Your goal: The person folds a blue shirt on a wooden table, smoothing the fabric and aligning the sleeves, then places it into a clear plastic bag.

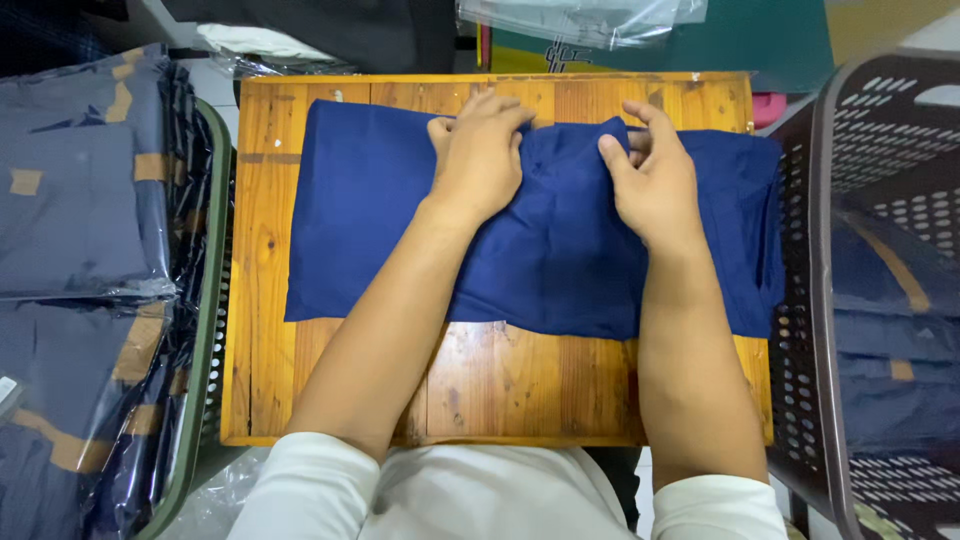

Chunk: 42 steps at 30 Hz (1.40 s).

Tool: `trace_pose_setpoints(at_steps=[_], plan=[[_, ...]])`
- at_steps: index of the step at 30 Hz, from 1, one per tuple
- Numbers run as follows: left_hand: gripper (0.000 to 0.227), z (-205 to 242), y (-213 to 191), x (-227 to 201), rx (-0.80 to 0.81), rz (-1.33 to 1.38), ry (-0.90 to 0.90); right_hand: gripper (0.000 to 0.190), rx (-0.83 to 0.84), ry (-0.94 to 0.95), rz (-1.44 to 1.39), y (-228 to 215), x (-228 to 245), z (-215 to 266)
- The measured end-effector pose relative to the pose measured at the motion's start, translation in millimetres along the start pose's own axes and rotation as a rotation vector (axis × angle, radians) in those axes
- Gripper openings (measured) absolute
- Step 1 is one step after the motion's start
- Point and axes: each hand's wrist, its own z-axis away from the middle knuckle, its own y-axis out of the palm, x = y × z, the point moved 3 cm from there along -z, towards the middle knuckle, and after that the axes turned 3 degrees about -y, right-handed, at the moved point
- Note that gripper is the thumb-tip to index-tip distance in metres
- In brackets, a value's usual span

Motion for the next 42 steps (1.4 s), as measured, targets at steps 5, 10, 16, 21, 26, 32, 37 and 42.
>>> trace_pose_setpoints(at_steps=[5,10,16,21,26,32,37,42], plan=[[0.041,-8.8,11.7,-2.4,0.245,-0.101,-0.032,0.047,0.155,-0.053,0.072,-1.4,12.0,-13.0],[0.013,-15.6,3.7,2.5,0.095,-0.066,-0.014,0.044,0.278,-0.214,0.078,-9.9,4.5,-11.3],[0.017,-31.5,-12.4,-8.3,0.239,0.066,-0.040,0.035,0.169,-0.167,0.280,-13.7,-18.6,-20.9],[0.022,-43.9,1.3,-4.7,0.288,0.027,-0.077,0.013,0.121,0.224,-0.392,-7.6,5.7,-22.6],[0.027,-34.8,10.3,2.4,0.158,-0.070,-0.029,0.014,0.030,0.187,-0.027,9.8,-38.5,-35.2],[0.055,10.9,-13.0,-41.2,0.261,-0.309,0.100,0.037,-0.037,-0.015,0.611,7.9,-21.1,-18.9],[0.073,48.2,-7.5,-57.6,0.488,-0.304,0.157,0.024,-0.248,-0.569,0.837,16.9,25.2,25.5],[0.094,49.5,19.9,-41.3,0.539,-0.371,0.142,0.080,0.375,-0.209,0.655,38.3,13.5,57.1]])
